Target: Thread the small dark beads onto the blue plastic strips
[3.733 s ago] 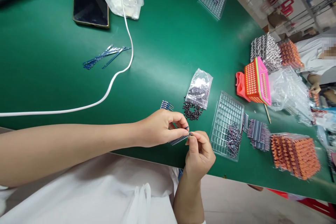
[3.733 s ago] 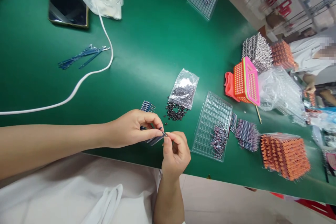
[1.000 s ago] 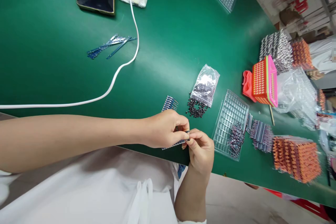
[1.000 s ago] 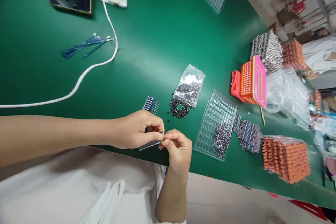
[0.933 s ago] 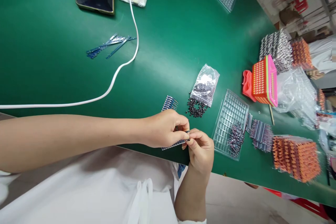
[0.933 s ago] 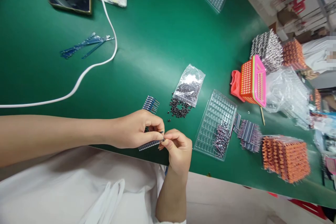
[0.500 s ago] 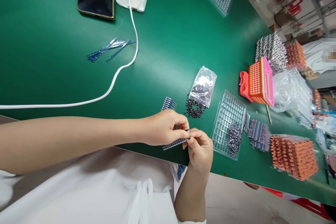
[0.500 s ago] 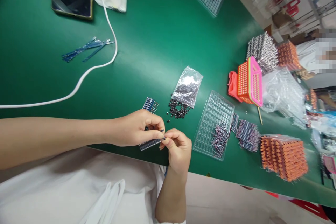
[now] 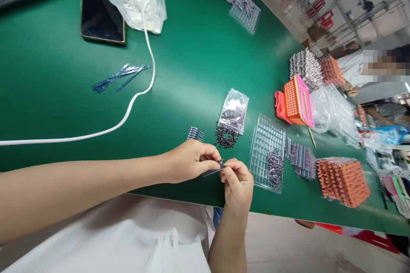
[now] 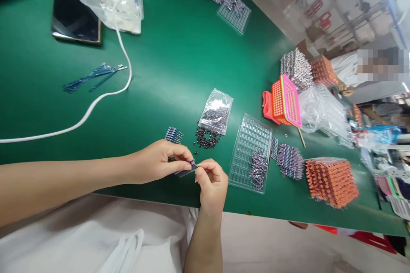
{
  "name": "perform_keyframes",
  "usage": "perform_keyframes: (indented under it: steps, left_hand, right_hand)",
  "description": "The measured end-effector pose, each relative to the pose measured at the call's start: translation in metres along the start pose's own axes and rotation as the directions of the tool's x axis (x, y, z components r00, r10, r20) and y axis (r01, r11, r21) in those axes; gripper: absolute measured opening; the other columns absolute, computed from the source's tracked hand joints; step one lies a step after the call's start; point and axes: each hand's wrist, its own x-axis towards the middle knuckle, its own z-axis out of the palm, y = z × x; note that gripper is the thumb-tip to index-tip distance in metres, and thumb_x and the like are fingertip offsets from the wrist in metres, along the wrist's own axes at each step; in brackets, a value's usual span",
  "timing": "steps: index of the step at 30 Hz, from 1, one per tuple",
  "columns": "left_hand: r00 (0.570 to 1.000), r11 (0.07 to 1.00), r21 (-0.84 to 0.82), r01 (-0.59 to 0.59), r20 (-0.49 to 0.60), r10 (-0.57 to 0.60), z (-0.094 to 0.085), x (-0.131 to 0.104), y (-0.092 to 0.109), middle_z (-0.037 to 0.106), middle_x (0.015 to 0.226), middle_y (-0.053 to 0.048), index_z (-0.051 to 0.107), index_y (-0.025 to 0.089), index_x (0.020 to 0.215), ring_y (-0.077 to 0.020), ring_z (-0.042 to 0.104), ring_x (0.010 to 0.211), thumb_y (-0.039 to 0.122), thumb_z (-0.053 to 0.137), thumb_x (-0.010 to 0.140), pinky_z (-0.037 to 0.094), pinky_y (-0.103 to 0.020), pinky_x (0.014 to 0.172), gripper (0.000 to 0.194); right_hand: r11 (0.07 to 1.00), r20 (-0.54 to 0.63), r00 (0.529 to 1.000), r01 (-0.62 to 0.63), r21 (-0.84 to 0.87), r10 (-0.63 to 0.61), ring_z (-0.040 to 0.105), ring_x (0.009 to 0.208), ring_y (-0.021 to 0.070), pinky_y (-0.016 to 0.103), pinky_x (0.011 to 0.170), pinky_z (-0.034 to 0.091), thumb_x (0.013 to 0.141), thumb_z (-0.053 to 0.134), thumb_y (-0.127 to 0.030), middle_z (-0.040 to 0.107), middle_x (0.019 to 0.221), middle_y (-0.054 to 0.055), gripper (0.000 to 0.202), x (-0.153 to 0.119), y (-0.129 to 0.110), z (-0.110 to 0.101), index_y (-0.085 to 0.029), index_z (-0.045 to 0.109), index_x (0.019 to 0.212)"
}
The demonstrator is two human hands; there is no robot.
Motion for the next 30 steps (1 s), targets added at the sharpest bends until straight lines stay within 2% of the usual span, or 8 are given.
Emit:
perform_keyframes:
  steps: [9, 15, 22, 27, 30]
  left_hand:
    - [0.988, 0.978, 0.158, -0.139, 0.086, 0.127, 0.0, -0.003, -0.002, 0.069, 0.077, 0.0, 0.068, 0.018, 0.082, -0.0141, 0.058, 0.071, 0.034, 0.051, 0.093, 0.04, -0.024, 0.066, 0.026]
    - [0.987, 0.99, 0.114, -0.081, 0.145, 0.064, 0.001, -0.004, 0.001, 0.067, 0.073, 0.001, 0.068, 0.019, 0.081, -0.0131, 0.056, 0.068, 0.034, 0.055, 0.09, 0.04, -0.021, 0.064, 0.022]
    - [0.969, 0.987, 0.139, -0.083, 0.242, 0.048, -0.007, -0.001, -0.003, 0.068, 0.077, 0.0, 0.068, 0.018, 0.085, -0.0144, 0.057, 0.07, 0.036, 0.056, 0.091, 0.038, -0.022, 0.062, 0.022]
    - [0.945, 0.991, 0.106, -0.082, 0.324, 0.043, -0.011, -0.001, 0.0, 0.07, 0.078, -0.001, 0.068, 0.018, 0.084, -0.0145, 0.058, 0.07, 0.035, 0.058, 0.09, 0.038, -0.023, 0.063, 0.021]
    - [0.953, 0.992, 0.099, -0.075, 0.3, 0.042, -0.011, -0.001, 0.002, 0.071, 0.078, -0.001, 0.069, 0.017, 0.083, -0.0143, 0.058, 0.069, 0.035, 0.059, 0.089, 0.038, -0.023, 0.063, 0.021]
  right_hand:
    - [0.99, 0.162, 0.982, -0.112, 0.091, 0.096, 0.049, 0.053, 0.0079, 0.023, 0.051, 0.04, 0.073, 0.081, -0.036, 0.06, 0.07, -0.003, 0.02, -0.006, -0.01, -0.005, -0.019, 0.069, 0.074]
    - [0.99, 0.16, 0.983, -0.106, 0.089, 0.091, 0.049, 0.053, 0.0077, 0.022, 0.051, 0.041, 0.074, 0.081, -0.036, 0.061, 0.07, -0.002, 0.019, -0.013, -0.01, -0.007, -0.019, 0.071, 0.073]
    - [0.992, 0.179, 0.98, -0.104, 0.078, 0.088, 0.051, 0.054, 0.0076, 0.022, 0.051, 0.04, 0.077, 0.08, -0.032, 0.062, 0.071, -0.002, 0.014, -0.017, -0.012, -0.01, -0.02, 0.073, 0.076]
    - [0.994, 0.151, 0.982, -0.111, -0.021, 0.113, 0.052, 0.056, 0.0084, 0.022, 0.052, 0.042, 0.08, 0.077, -0.035, 0.063, 0.072, -0.001, 0.016, -0.017, -0.013, -0.009, -0.019, 0.073, 0.079]
    - [0.989, 0.071, 0.994, -0.071, -0.126, 0.081, 0.053, 0.056, 0.0098, 0.023, 0.053, 0.042, 0.081, 0.075, -0.037, 0.063, 0.07, -0.001, 0.018, -0.015, -0.015, -0.02, -0.019, 0.073, 0.08]
